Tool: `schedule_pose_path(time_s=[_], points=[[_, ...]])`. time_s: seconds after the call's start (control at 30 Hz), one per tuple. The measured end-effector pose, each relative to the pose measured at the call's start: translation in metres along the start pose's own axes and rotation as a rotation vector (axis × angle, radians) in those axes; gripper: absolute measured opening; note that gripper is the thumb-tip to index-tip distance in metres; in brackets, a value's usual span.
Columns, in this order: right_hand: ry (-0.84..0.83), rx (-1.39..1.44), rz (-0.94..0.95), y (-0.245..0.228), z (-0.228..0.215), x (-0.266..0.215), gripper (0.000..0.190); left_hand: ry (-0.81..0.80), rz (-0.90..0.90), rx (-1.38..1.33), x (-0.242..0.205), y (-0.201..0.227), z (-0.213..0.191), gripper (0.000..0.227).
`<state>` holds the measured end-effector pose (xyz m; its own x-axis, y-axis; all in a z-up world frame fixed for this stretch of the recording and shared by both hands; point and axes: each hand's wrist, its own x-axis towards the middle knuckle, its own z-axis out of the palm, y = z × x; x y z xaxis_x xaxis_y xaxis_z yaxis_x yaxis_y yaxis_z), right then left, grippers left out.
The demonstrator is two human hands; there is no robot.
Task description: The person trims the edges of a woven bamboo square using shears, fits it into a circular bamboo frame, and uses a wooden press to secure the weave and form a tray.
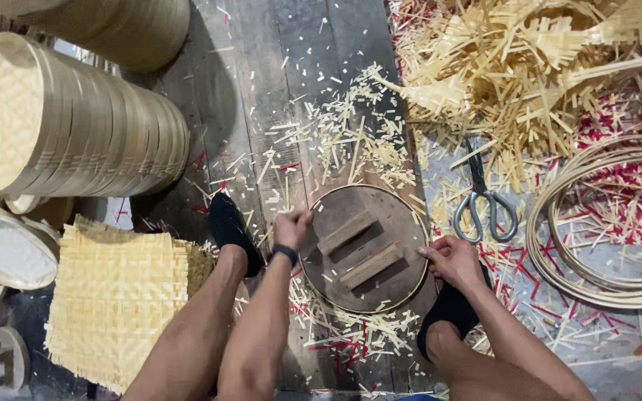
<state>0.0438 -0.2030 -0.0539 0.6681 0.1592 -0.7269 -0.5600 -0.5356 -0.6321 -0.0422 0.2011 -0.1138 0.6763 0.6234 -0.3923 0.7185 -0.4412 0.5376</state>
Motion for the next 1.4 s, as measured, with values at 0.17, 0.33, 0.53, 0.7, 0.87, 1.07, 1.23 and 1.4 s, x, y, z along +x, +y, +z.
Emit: schedule_pose_path(time_s=[0.17, 0.33, 0.53, 0.7, 0.87, 1.07, 1.23, 1.4], points=[[-0.026, 0.022, 0.019, 0.0, 0.0, 0.0, 0.034, 0.074, -0.48, -0.321, -0.094, -0.055, 0.007, 0.034], [-0.01, -0.013, -0.021, 0.001, 0.003, 0.0, 0.034, 0.055, -0.639, -0.762, -0.093, -0.07, 0.017, 0.029], [0.091, 0.093, -0.162, 0.011, -0.001, 0.03, 0.036, 0.056, -0.591, -0.377, -0.084, -0.008, 0.009, 0.036], [-0.038, 0.197, -0.016, 0.018, -0.013, 0.054, 0.031, -0.001, -0.721, -0.574, -0.109, 0.037, 0.036, 0.024], [-0.078, 0.364, 0.119, 0.024, -0.01, 0.05, 0.029, -0.121, -0.733, -0.974, -0.152, 0.013, 0.073, 0.021], [0.038, 0.406, 0.112, 0.025, -0.003, 0.053, 0.033, -0.168, -0.736, -1.023, -0.148, -0.002, 0.079, 0.017], [0.033, 0.306, 0.07, 0.005, -0.004, 0.033, 0.036, -0.153, -0.721, -1.047, -0.153, 0.02, 0.068, 0.021], [0.32, -0.125, -0.353, -0.061, -0.005, -0.01, 0.043, -0.153, -0.68, -0.776, -0.144, 0.067, 0.016, 0.028]])
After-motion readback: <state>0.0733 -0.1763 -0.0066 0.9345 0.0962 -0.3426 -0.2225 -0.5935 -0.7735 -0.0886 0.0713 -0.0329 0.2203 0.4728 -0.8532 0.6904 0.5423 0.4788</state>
